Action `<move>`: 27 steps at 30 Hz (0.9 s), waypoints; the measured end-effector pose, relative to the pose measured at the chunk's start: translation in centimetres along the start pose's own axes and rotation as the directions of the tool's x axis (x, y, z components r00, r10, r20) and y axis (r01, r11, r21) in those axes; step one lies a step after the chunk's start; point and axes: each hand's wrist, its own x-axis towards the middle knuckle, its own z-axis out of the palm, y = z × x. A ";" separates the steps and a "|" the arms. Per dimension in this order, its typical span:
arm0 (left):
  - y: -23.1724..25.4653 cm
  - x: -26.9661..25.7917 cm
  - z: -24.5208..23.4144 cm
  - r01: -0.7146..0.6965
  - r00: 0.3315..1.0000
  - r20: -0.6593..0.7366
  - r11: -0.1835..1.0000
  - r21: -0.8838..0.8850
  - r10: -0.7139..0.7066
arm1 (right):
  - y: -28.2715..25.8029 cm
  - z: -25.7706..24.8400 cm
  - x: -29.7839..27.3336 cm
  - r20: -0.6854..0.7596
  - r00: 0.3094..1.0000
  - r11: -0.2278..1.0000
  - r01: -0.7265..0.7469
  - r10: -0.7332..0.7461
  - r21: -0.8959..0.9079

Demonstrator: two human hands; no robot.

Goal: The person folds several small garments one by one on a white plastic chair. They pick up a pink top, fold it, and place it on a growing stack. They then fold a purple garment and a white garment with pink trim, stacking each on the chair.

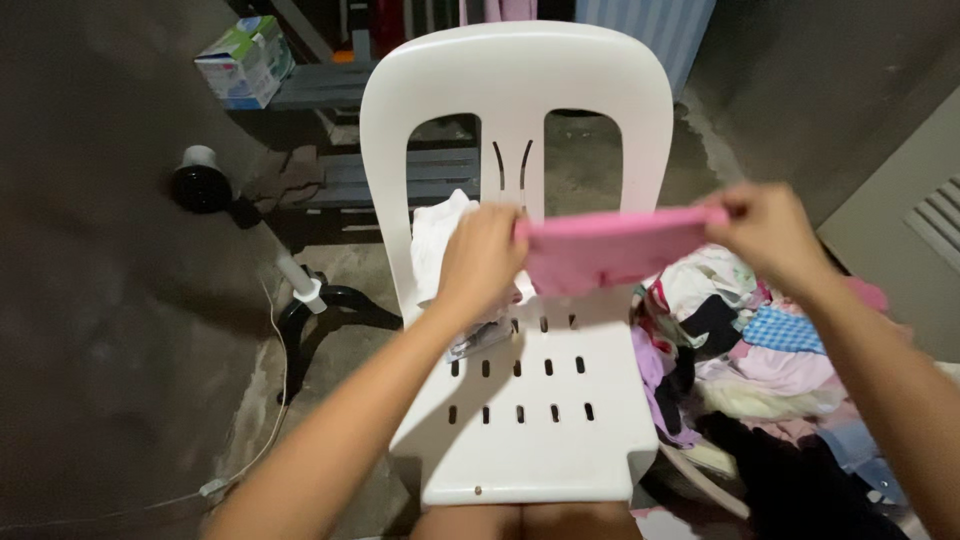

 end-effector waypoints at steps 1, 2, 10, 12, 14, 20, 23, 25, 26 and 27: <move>-0.5 -2.6 0.5 -0.072 0.997 -0.026 0.995 0.068 0.073 | 1.1 0.9 -1.8 0.007 1.000 0.999 0.008 -0.008 -0.039; -1.0 -5.6 1.1 -0.141 0.988 -0.046 0.980 0.138 0.148 | 2.3 2.3 -3.9 0.076 0.994 0.995 -0.073 0.078 -0.067; -5.6 -22.8 6.6 0.096 0.919 0.372 0.988 0.117 -0.133 | 7.9 15.1 -20.8 0.373 0.857 0.928 0.372 -0.355 0.028; -5.8 -23.3 7.1 0.106 0.903 0.403 0.986 0.127 -0.149 | 7.9 15.0 -21.6 0.416 0.853 0.941 0.338 -0.314 0.017; -6.0 -22.9 6.7 0.122 0.846 0.494 0.975 0.186 -0.201 | 7.2 14.4 -21.3 0.493 0.838 0.965 0.260 -0.235 0.018; -6.1 -17.9 8.5 0.154 0.917 0.334 0.965 0.213 -0.220 | 5.6 14.5 -15.4 0.428 0.903 0.998 -0.060 0.049 0.012; -6.6 -14.4 12.4 0.189 0.946 0.253 0.979 0.074 -0.202 | 5.5 17.7 -10.7 0.191 0.981 0.998 -0.022 0.032 -0.054; -6.3 -12.7 15.3 0.160 0.970 0.187 0.987 -0.001 -0.157 | 5.3 21.0 -7.8 0.154 0.972 0.983 -0.180 0.176 0.014; -6.2 -11.7 16.6 0.125 0.977 0.173 0.992 -0.009 -0.122 | 5.5 22.2 -6.4 0.128 0.990 0.997 -0.064 0.056 0.053; -6.2 -11.0 17.6 0.090 0.983 0.160 0.996 -0.019 -0.086 | 5.9 23.3 -5.1 0.096 0.993 0.995 0.052 -0.061 0.087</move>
